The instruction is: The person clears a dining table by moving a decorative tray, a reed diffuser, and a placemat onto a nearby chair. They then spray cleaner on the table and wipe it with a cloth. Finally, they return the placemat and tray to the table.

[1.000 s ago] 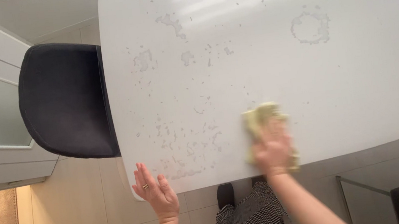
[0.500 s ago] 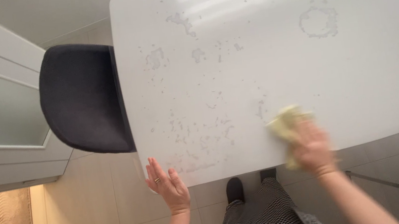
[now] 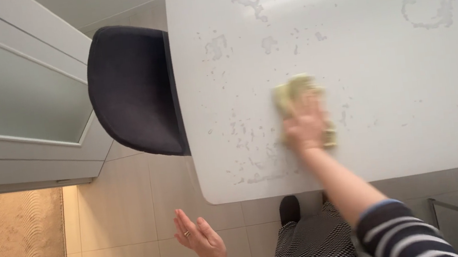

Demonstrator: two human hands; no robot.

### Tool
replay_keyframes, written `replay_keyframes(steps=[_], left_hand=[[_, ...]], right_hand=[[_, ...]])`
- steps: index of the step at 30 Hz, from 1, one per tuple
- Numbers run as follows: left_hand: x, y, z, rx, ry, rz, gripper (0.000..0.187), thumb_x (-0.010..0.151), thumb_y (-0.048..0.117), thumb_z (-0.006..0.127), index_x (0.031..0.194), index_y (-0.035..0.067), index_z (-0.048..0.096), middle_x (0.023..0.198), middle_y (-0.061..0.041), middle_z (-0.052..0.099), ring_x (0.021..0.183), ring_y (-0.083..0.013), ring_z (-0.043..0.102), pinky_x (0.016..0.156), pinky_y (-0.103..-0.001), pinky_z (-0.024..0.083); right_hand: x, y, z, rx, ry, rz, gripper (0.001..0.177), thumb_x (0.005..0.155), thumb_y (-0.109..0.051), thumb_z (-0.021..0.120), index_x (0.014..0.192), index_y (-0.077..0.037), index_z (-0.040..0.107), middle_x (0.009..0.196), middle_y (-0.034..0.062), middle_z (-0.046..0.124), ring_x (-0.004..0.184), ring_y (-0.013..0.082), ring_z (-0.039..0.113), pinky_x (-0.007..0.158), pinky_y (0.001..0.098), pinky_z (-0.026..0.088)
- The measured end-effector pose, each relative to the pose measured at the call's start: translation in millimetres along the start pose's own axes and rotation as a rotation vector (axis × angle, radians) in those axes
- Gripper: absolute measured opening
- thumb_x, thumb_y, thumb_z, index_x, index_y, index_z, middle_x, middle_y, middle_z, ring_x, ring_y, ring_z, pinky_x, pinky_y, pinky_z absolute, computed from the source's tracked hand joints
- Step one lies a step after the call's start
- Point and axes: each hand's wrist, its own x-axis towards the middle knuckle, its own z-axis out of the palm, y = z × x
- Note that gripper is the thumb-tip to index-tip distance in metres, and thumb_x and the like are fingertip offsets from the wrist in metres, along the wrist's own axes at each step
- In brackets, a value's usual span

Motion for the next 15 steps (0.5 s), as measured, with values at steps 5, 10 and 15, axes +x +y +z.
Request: replay_keyframes(steps=[5, 10, 15], left_hand=[[3.6, 1.7, 12.0, 0.003, 0.032, 0.061, 0.057, 0.107, 0.028, 0.035, 0.160, 0.006, 0.033, 0.165, -0.011, 0.037, 0.155, -0.0306, 0.029, 0.124, -0.053, 0.009], [9.0, 28.5, 22.8, -0.040, -0.055, 0.095, 0.060, 0.108, 0.037, 0.029, 0.161, 0.008, 0.031, 0.167, -0.010, 0.034, 0.157, -0.0290, 0.024, 0.126, -0.051, 0.007], [12.2, 51.7, 50.2, -0.058, -0.111, 0.219, 0.061, 0.108, 0.036, 0.030, 0.160, 0.005, 0.030, 0.167, -0.012, 0.034, 0.156, -0.0309, 0.026, 0.124, -0.051, 0.010]], right_hand=[[-19.9, -167.4, -31.0, 0.301, -0.646, -0.198, 0.086, 0.087, -0.016, 0.052, 0.164, -0.021, 0.014, 0.170, 0.0190, 0.011, 0.147, 0.0516, 0.023, 0.111, 0.0621, 0.033], [-99.7, -163.6, -19.9, 0.434, -0.499, -0.925, 0.049, 0.104, -0.039, 0.046, 0.146, -0.016, 0.056, 0.160, 0.0095, 0.043, 0.150, 0.0352, 0.033, 0.118, 0.0551, 0.024], [-119.0, -51.4, -39.3, 0.397, -0.522, -0.814, 0.063, 0.094, -0.026, 0.060, 0.154, -0.020, 0.044, 0.164, 0.0099, 0.036, 0.151, 0.0338, 0.029, 0.118, 0.0568, 0.022]])
